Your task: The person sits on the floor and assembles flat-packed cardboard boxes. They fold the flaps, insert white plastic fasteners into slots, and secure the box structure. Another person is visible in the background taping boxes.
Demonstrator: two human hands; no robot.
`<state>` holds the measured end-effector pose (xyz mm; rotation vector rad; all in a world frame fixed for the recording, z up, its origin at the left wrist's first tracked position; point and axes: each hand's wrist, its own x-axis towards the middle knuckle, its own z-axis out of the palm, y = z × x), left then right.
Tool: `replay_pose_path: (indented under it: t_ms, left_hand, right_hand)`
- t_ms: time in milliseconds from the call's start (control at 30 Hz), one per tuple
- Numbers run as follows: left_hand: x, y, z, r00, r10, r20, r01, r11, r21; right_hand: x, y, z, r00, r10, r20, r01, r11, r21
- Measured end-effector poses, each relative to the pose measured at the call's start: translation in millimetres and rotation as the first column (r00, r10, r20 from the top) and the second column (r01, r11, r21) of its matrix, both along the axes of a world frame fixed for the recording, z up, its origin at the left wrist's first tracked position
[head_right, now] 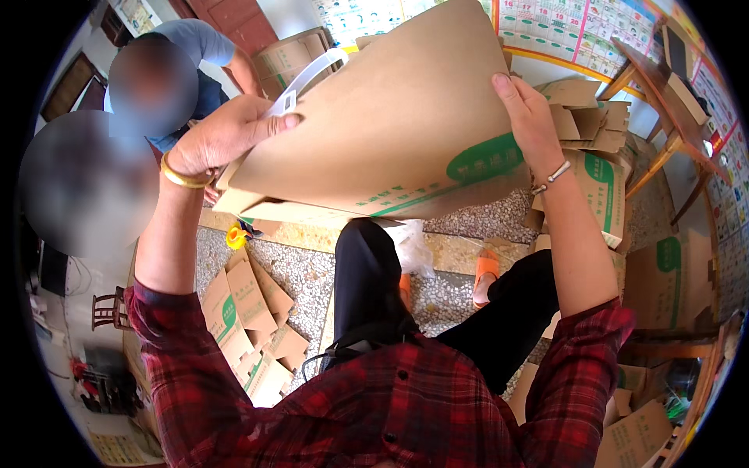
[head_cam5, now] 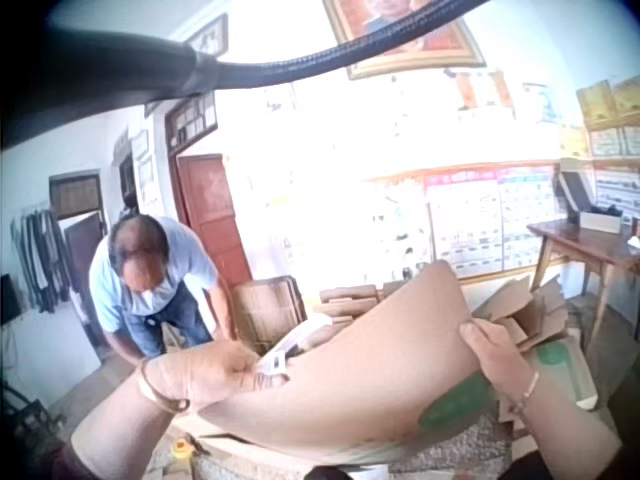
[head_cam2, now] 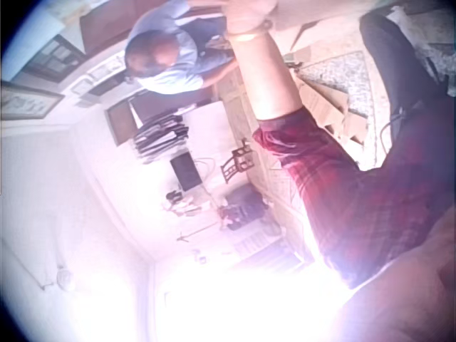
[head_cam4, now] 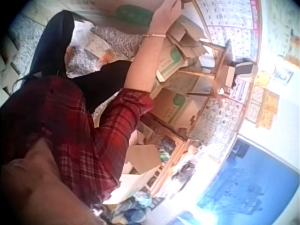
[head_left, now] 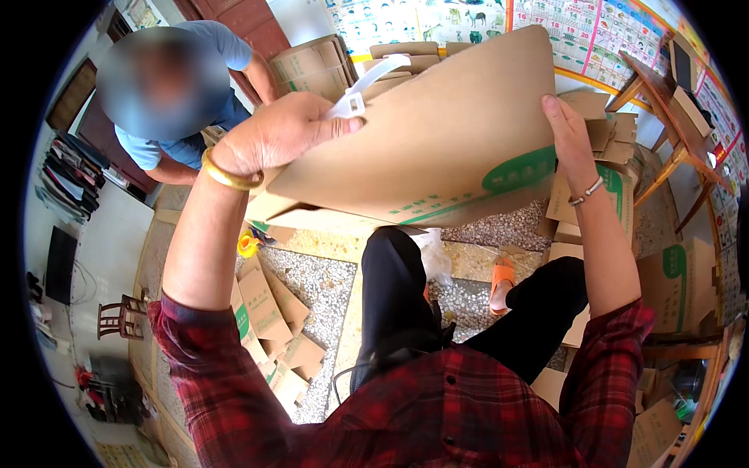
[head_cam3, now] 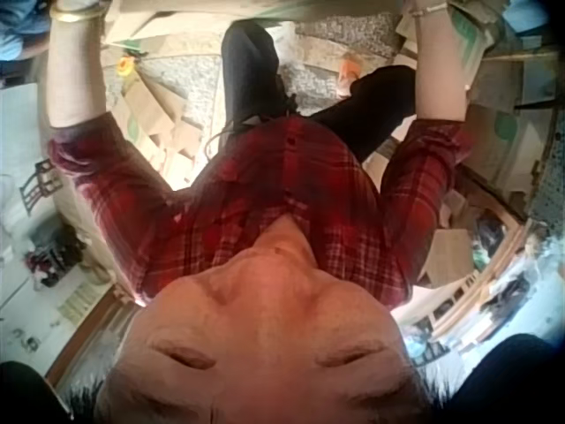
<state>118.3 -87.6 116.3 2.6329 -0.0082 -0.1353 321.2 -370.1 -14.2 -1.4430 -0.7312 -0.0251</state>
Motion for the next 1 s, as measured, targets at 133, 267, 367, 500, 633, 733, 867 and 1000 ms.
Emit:
replay_pose_path:
  t_ms: [133, 267, 367, 500, 633, 733, 867, 1000]
  left_hand:
    - [-13.7, -13.2, -12.9, 0.993, -0.103, 0.059, 0.105, 0.994, -0.029]
    - [-21.7, -25.5, -18.9, 0.983, -0.129, 0.132, 0.147, 0.979, -0.138]
    - [-15.8, -41.4, -8.6, 0.983, -0.139, 0.124, 0.165, 0.959, -0.23]
    - [16.8, -65.9, -19.8, 0.918, -0.289, 0.273, 0.382, 0.833, -0.4]
    - [56.7, -95.6, -71.9, 0.922, -0.301, 0.245, 0.37, 0.871, -0.323]
    - [72.3, -115.4, -114.2, 0.918, -0.283, 0.28, 0.367, 0.873, -0.321]
    - [87.5, -143.2, -153.7, 0.946, -0.256, 0.198, 0.314, 0.875, -0.368]
    - [94.4, -145.6, -186.8, 0.967, -0.253, -0.028, 0.19, 0.789, -0.584]
  right_hand:
    - [5.4, -9.8, -0.6, 0.997, -0.04, 0.072, 0.043, 0.998, -0.035]
    - [-15.3, -17.4, 5.2, 0.996, -0.072, 0.051, 0.066, 0.992, 0.106]
    - [-22.5, -36.7, 19.3, 0.996, -0.086, 0.034, 0.08, 0.987, 0.143]
    - [-4.7, -59.2, 12.2, 0.984, -0.174, 0.032, 0.166, 0.973, 0.162]
    - [22.0, -84.0, -37.0, 0.964, -0.264, -0.014, 0.263, 0.955, 0.134]
    - [18.7, -82.9, -64.7, 0.918, -0.379, -0.113, 0.387, 0.921, 0.054]
    - [54.3, -110.7, -119.6, 0.88, -0.471, -0.058, 0.46, 0.877, -0.14]
    - [83.8, -114.8, -156.4, 0.907, -0.365, -0.211, 0.346, 0.93, -0.124]
